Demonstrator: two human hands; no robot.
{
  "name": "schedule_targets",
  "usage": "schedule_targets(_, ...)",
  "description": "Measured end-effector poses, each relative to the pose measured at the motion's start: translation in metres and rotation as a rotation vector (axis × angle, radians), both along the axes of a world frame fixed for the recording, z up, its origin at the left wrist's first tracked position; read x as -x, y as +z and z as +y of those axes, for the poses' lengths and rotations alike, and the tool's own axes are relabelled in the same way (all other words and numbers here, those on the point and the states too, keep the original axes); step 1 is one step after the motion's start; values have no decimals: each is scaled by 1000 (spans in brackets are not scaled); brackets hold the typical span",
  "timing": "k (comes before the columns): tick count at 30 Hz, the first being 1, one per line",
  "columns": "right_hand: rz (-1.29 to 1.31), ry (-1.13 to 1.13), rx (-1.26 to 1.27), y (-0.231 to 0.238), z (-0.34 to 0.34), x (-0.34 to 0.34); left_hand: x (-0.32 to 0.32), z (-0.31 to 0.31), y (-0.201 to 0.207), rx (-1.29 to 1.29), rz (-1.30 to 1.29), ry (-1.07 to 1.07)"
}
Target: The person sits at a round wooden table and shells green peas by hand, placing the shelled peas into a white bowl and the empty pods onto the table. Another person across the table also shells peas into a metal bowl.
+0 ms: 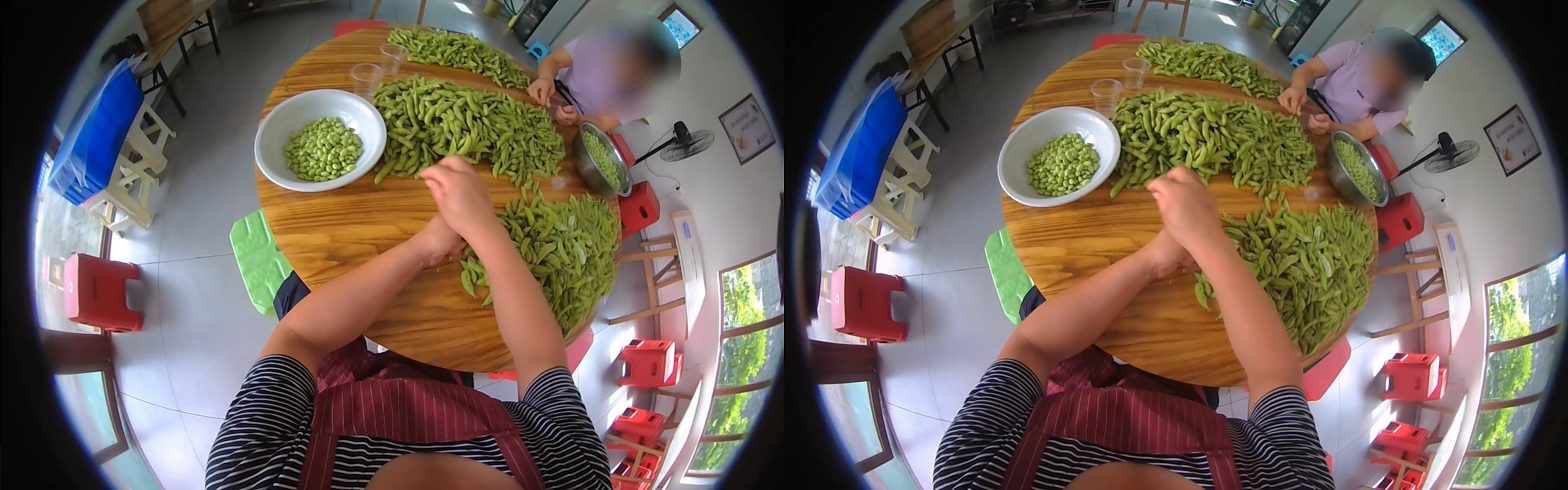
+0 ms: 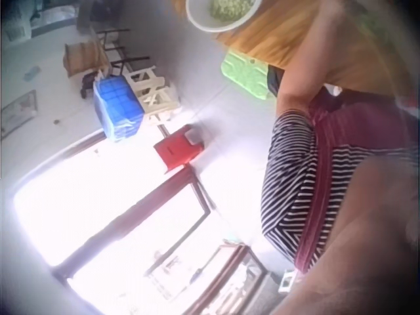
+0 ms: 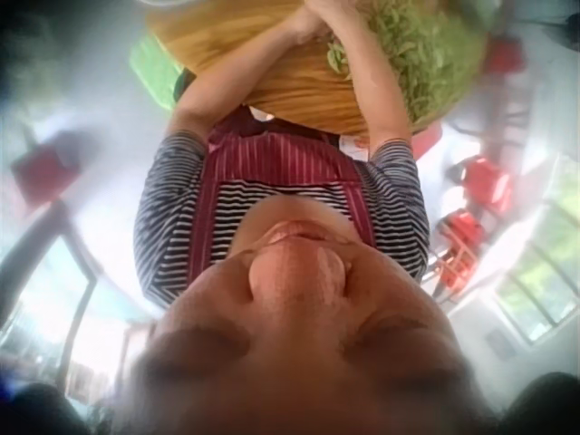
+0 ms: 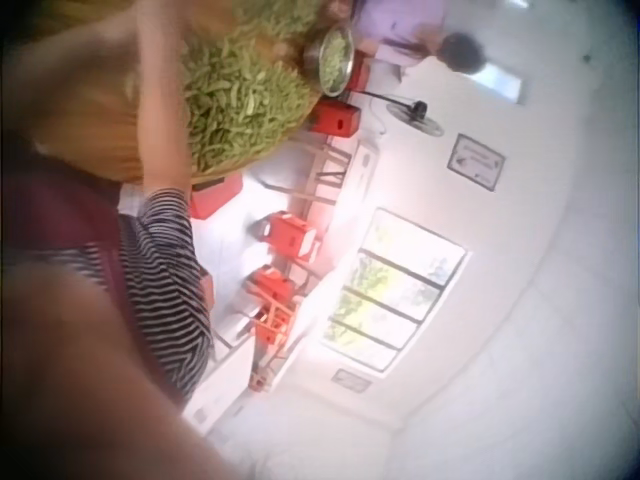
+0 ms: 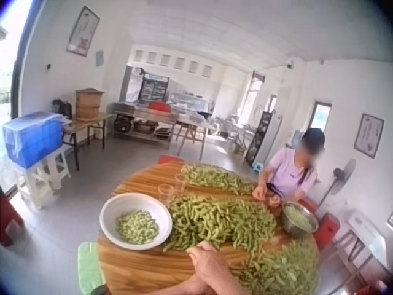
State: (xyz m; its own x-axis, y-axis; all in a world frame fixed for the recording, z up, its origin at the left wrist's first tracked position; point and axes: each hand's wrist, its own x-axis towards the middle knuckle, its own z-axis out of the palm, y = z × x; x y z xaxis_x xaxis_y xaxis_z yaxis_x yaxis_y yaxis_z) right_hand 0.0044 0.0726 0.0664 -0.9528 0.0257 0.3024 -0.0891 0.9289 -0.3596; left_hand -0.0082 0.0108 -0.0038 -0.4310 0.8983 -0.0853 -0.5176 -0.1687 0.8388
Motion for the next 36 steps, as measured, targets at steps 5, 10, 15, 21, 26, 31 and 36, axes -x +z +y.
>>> schedule_targets(5,-194,29,-323,-18,-24,60,6,3,-12,-70,-258,5)
schedule_targets(10,-139,172,-398,-24,-21,71,8,0,-4,-6,-330,46)
schedule_targets(15,84,178,-159,-12,-8,41,6,0,-5,-80,-228,9)
schedule_targets(21,28,-156,694,-7,20,-24,0,3,-2,38,-314,117)
schedule_targets(26,193,-328,1076,-29,50,-79,-1,1,1,61,-187,152)
schedule_targets(31,157,-374,1153,-39,49,-89,-8,0,10,68,-203,210)
schedule_targets(36,120,-295,1098,-46,47,-86,-2,1,4,84,-124,233)
